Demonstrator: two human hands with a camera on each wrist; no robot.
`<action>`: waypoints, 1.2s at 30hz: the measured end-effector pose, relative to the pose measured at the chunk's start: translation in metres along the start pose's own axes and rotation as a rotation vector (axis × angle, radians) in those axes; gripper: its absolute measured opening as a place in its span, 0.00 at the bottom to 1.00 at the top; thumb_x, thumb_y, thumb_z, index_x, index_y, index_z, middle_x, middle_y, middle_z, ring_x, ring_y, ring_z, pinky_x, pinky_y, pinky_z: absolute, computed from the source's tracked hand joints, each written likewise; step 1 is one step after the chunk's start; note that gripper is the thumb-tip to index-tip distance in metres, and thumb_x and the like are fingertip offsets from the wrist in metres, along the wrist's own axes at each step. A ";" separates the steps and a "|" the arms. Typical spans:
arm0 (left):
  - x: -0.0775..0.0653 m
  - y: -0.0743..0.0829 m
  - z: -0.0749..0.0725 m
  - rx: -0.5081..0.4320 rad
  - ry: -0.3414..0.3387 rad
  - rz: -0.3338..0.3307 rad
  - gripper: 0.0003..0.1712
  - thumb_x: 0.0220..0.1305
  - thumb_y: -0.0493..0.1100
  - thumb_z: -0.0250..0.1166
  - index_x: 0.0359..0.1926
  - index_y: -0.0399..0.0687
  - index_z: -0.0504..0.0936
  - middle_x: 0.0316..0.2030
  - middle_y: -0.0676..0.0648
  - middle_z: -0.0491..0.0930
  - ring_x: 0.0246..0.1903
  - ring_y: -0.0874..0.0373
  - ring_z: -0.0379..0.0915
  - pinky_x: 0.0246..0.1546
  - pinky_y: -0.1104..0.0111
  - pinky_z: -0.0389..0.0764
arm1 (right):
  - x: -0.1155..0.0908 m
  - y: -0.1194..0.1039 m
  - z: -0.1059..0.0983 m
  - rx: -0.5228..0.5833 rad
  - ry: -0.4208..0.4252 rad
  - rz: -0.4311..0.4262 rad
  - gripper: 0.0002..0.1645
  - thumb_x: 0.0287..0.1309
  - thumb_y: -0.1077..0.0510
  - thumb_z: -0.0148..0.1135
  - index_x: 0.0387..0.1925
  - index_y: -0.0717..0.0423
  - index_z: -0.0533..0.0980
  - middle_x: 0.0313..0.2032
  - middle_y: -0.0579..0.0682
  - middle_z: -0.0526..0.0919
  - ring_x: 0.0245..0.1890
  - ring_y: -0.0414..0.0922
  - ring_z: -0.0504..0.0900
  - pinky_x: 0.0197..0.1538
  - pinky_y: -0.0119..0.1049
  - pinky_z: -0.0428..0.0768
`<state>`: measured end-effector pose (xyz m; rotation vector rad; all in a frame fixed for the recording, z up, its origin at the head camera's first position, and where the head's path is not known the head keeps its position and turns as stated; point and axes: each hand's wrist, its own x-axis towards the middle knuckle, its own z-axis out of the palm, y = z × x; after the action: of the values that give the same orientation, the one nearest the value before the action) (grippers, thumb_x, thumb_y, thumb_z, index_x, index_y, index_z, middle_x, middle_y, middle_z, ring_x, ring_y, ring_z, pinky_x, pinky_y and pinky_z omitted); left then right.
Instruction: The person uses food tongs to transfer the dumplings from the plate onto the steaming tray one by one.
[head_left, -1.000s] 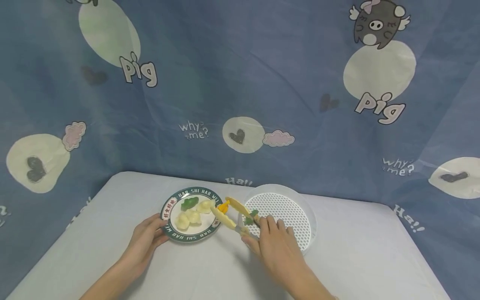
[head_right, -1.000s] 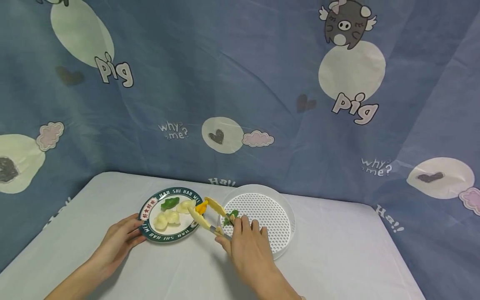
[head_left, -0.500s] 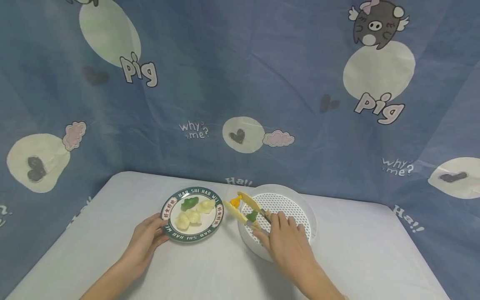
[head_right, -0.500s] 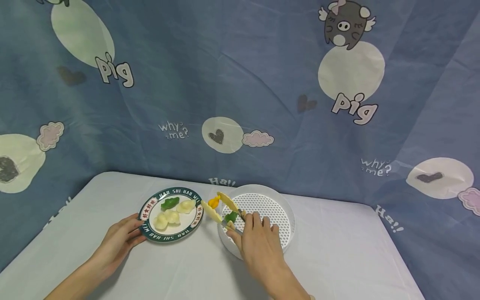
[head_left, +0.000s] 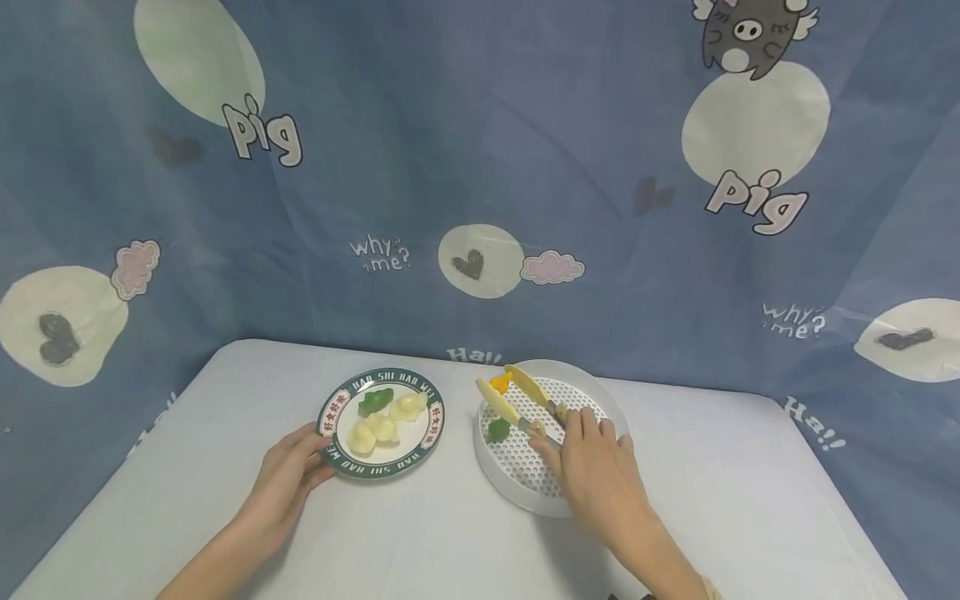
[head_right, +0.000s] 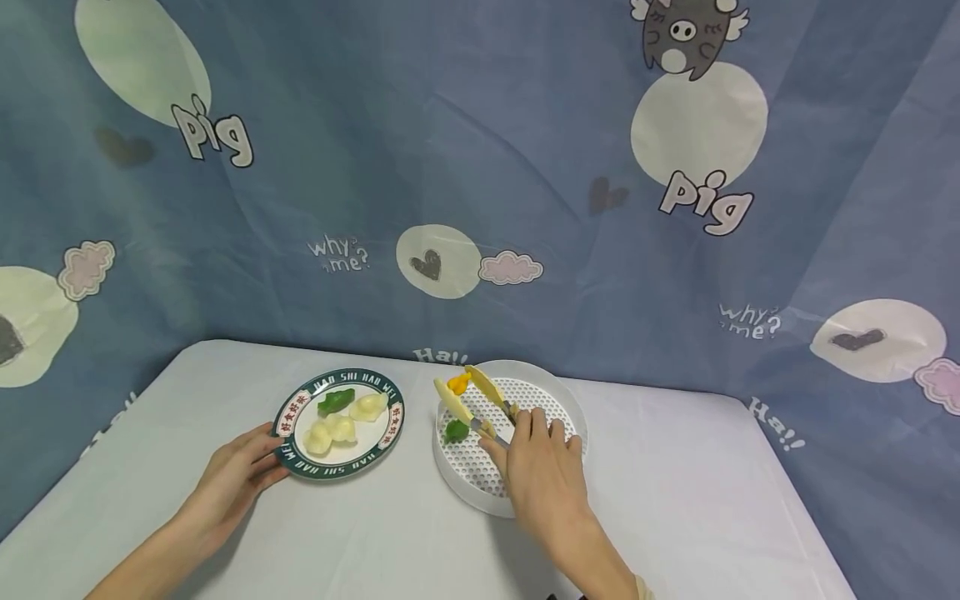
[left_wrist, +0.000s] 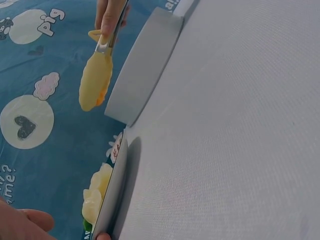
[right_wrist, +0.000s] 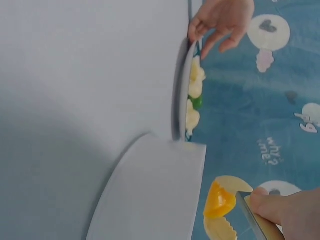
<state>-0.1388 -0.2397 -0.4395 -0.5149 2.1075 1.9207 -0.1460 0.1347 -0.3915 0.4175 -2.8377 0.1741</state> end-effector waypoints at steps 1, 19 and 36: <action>0.000 0.001 0.000 -0.005 0.001 0.003 0.46 0.84 0.47 0.45 0.84 0.28 0.30 0.83 0.24 0.42 0.81 0.34 0.54 0.58 0.86 0.84 | 0.001 0.001 0.000 0.002 0.008 0.001 0.35 0.77 0.34 0.59 0.52 0.66 0.77 0.32 0.52 0.74 0.30 0.48 0.70 0.29 0.35 0.62; 0.001 -0.001 0.000 0.022 0.016 0.004 0.47 0.84 0.48 0.45 0.84 0.27 0.30 0.82 0.24 0.43 0.80 0.34 0.57 0.60 0.84 0.85 | 0.001 0.007 0.003 -0.018 0.005 0.016 0.33 0.76 0.35 0.60 0.47 0.65 0.76 0.32 0.53 0.73 0.30 0.49 0.71 0.28 0.36 0.62; 0.001 0.000 0.002 0.005 0.011 0.005 0.47 0.84 0.48 0.45 0.84 0.28 0.30 0.82 0.25 0.44 0.80 0.36 0.57 0.57 0.87 0.83 | 0.003 0.005 0.007 0.005 -0.041 0.052 0.42 0.75 0.32 0.59 0.60 0.68 0.77 0.37 0.56 0.78 0.34 0.52 0.76 0.31 0.40 0.67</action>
<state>-0.1393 -0.2381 -0.4398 -0.5203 2.1217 1.9187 -0.1519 0.1377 -0.3973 0.3520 -2.8907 0.1858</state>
